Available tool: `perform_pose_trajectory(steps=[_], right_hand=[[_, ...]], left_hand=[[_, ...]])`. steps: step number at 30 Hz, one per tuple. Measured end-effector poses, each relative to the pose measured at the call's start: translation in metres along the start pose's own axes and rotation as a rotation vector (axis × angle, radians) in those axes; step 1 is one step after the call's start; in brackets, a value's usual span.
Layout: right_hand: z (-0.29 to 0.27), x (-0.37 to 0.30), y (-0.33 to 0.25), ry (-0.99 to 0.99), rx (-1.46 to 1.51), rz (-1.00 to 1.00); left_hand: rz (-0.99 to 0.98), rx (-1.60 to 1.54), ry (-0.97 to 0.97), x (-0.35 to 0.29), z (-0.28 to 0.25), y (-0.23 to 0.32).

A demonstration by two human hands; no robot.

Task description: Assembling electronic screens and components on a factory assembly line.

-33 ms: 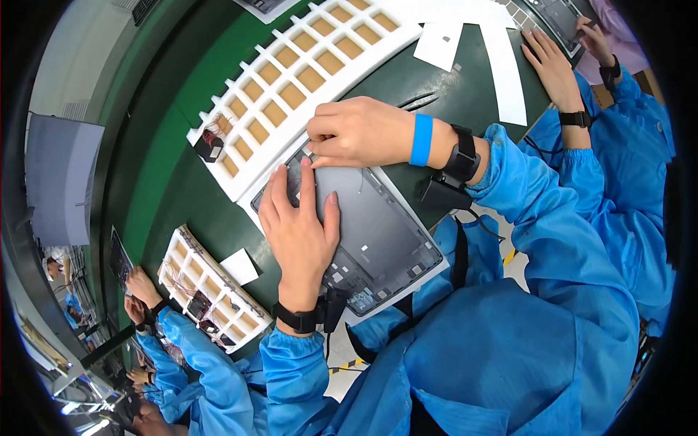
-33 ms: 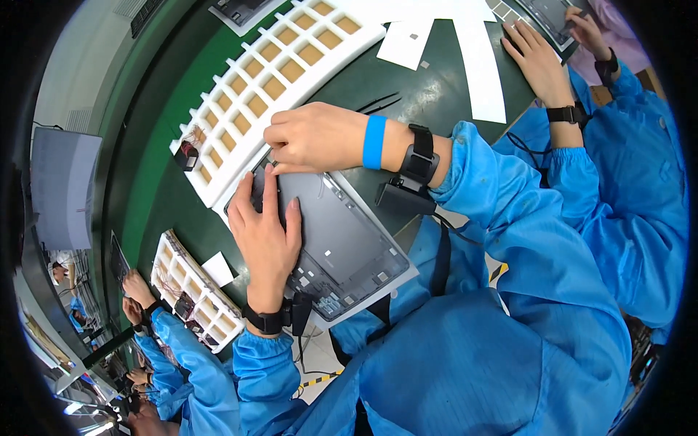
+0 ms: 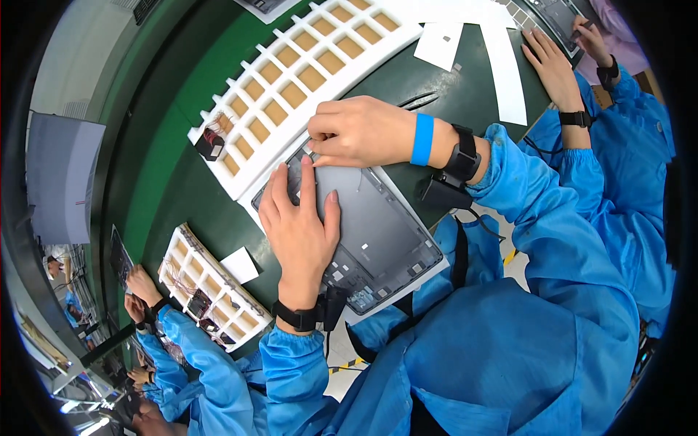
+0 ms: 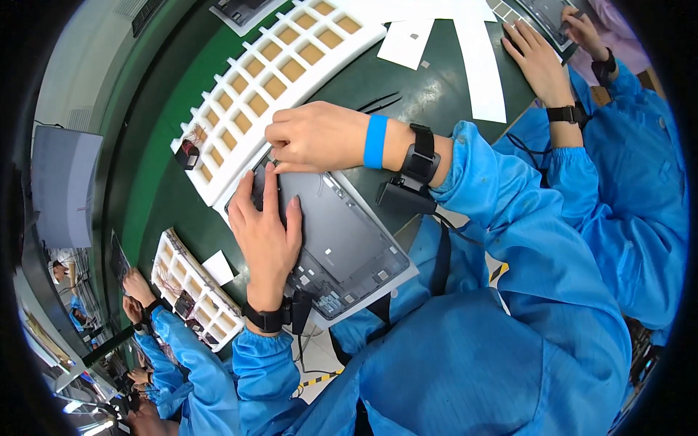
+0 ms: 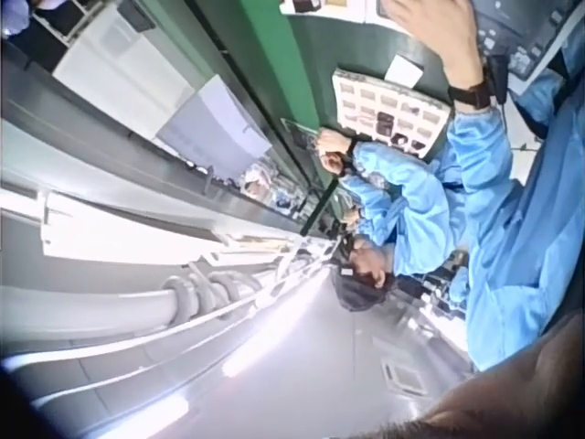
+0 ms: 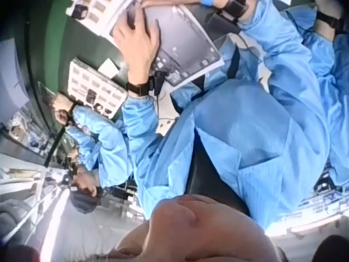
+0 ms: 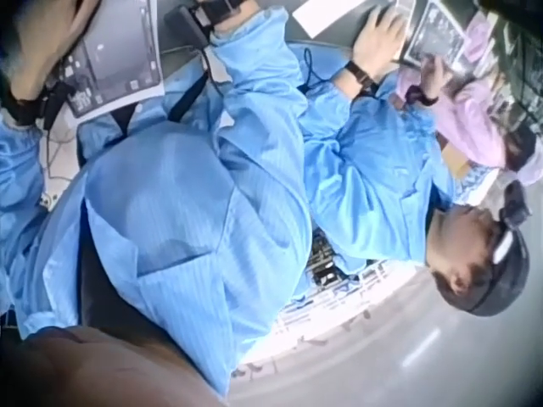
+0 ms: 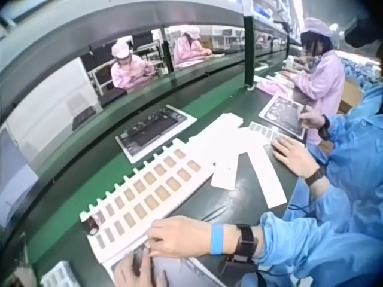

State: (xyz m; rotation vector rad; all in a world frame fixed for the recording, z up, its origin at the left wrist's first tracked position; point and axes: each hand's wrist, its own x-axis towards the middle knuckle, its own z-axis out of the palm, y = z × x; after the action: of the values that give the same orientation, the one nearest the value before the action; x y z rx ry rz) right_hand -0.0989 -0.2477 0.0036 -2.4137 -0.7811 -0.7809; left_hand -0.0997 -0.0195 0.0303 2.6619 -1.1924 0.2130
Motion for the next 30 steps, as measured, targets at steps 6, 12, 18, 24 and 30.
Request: perform_pose_trajectory(steps=[6, 12, 18, 24, 30], right_hand=[[-0.008, -0.013, -0.009, -0.114, -0.077, 0.057], [-0.016, -0.012, -0.026, -0.053, -0.129, 0.100], [-0.098, -0.057, -0.097, 0.044, -0.097, 0.517], [-0.108, -0.144, -0.174, -0.178, 0.630, 1.341], [-0.027, -0.164, -0.179, -0.012, 0.997, 1.259]], left_hand=[[0.011, 0.030, 0.001, 0.000, 0.004, 0.003], [0.020, 0.021, 0.012, 0.001, -0.009, 0.001], [-0.131, -0.289, 0.287, -0.085, -0.057, -0.001], [-0.844, -0.902, -0.339, -0.204, -0.080, -0.002], [-0.714, -1.507, -0.375, -0.198, -0.033, 0.027]])
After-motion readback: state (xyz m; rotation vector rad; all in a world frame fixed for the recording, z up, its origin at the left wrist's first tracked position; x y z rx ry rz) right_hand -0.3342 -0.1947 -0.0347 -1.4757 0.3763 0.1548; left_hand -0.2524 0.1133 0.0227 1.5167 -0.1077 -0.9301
